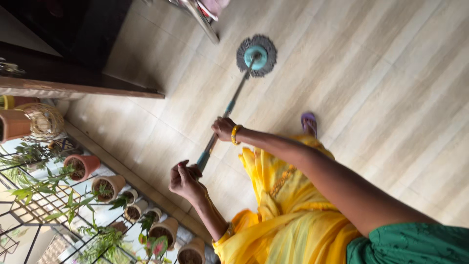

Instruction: The person mops a tiled floor using a spin mop, moving around a birdcage, a chair, and a bed. They navigate the mop under furniture and along the edges of the room, covering a significant area of the floor.

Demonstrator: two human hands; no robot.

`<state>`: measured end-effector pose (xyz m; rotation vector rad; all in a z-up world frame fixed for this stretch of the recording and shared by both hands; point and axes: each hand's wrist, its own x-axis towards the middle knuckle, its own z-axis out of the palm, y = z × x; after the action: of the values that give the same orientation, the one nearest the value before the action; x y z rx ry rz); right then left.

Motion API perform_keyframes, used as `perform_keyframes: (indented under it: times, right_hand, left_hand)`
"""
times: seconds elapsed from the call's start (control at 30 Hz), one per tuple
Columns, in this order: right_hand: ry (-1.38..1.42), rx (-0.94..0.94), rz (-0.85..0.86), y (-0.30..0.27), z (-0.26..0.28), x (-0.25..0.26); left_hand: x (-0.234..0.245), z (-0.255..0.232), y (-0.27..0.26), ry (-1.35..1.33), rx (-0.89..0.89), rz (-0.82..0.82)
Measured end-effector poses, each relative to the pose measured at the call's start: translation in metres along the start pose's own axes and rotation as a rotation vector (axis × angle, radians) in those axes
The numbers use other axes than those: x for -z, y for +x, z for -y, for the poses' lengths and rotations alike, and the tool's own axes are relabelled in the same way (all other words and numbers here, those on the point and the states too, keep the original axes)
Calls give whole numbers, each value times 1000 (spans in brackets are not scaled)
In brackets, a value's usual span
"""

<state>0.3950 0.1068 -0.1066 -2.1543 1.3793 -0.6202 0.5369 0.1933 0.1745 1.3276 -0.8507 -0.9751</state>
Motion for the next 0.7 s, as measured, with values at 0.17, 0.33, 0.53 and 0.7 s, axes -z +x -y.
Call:
perform_keyframes:
  times: [0.17, 0.33, 0.53, 0.7]
  right_hand:
    - [1, -62, 93, -2, -12, 39]
    - [-81, -133, 83, -8, -59, 92]
    - [-112, -208, -58, -62, -155, 147]
    - [-156, -253, -214, -138, -240, 204]
  left_hand:
    - [-17, 12, 11, -152, 30, 7]
    - [-78, 28, 17, -187, 105, 121]
    - [-176, 70, -7, -163, 251, 244]
    - [-271, 122, -49, -104, 326, 406]
